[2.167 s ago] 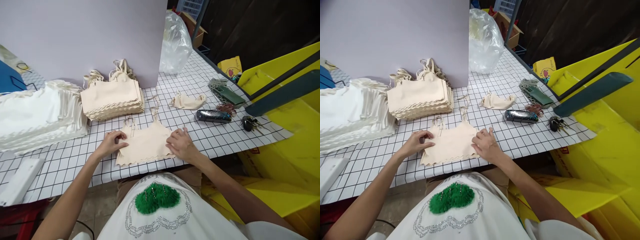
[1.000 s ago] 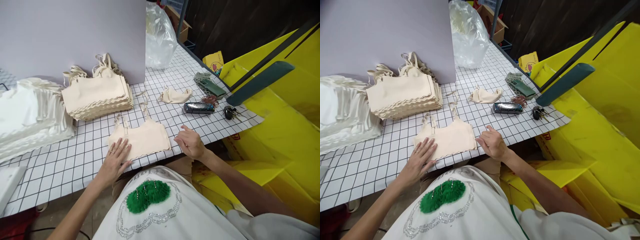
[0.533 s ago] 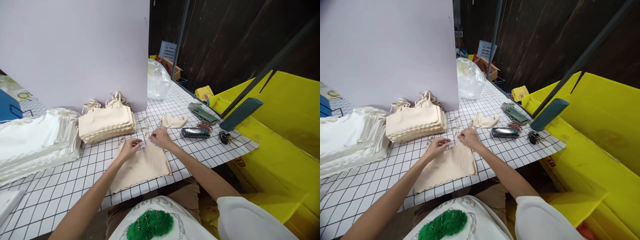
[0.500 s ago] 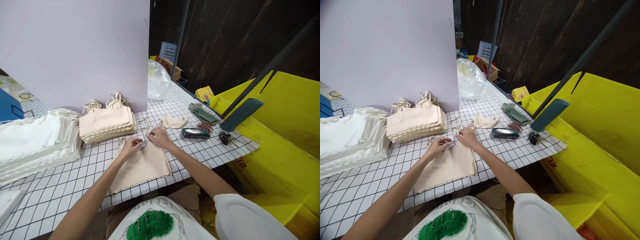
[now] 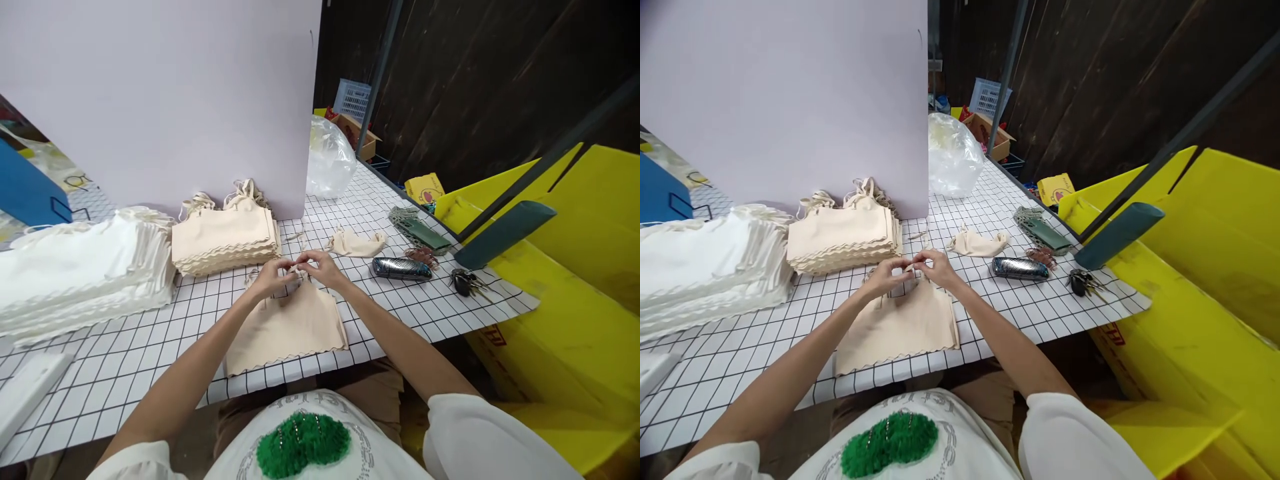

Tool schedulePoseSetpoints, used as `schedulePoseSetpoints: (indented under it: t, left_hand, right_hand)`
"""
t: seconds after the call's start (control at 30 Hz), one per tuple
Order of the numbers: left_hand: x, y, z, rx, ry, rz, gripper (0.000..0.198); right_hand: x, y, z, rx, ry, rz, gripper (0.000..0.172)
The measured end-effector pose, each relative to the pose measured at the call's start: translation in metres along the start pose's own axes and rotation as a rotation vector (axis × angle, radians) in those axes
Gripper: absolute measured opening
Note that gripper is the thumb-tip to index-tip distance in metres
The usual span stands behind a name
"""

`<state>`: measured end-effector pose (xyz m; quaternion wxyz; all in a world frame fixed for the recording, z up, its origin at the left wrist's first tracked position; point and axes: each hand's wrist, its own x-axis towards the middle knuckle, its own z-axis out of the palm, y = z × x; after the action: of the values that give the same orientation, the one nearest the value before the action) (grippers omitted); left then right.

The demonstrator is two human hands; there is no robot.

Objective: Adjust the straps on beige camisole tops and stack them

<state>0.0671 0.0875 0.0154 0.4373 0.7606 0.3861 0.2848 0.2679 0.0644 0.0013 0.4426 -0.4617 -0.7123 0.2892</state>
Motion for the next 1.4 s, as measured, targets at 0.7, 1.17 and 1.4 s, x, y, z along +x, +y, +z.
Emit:
schedulePoseSetpoints:
  t: [0.7,1.17,1.4]
  left_hand:
    - [-0.104,0.045,0.016,-0.623,-0.317,-0.427,0.04]
    - [-0.122,0.035,0.0,-0.563,-0.098,-0.519,0.041]
    - [-0.124,0.021,-0.007,-0.611,-0.038,-0.543,0.04]
  right_hand:
    - [-0.065,-0.027,-0.032,0.369,-0.202,0.134,0.01]
    - [-0.046,-0.019,-0.022,0.239,-0.079,0.177,0.01]
    - [-0.035,-0.001,-0.011,0.223,-0.048,0.24,0.011]
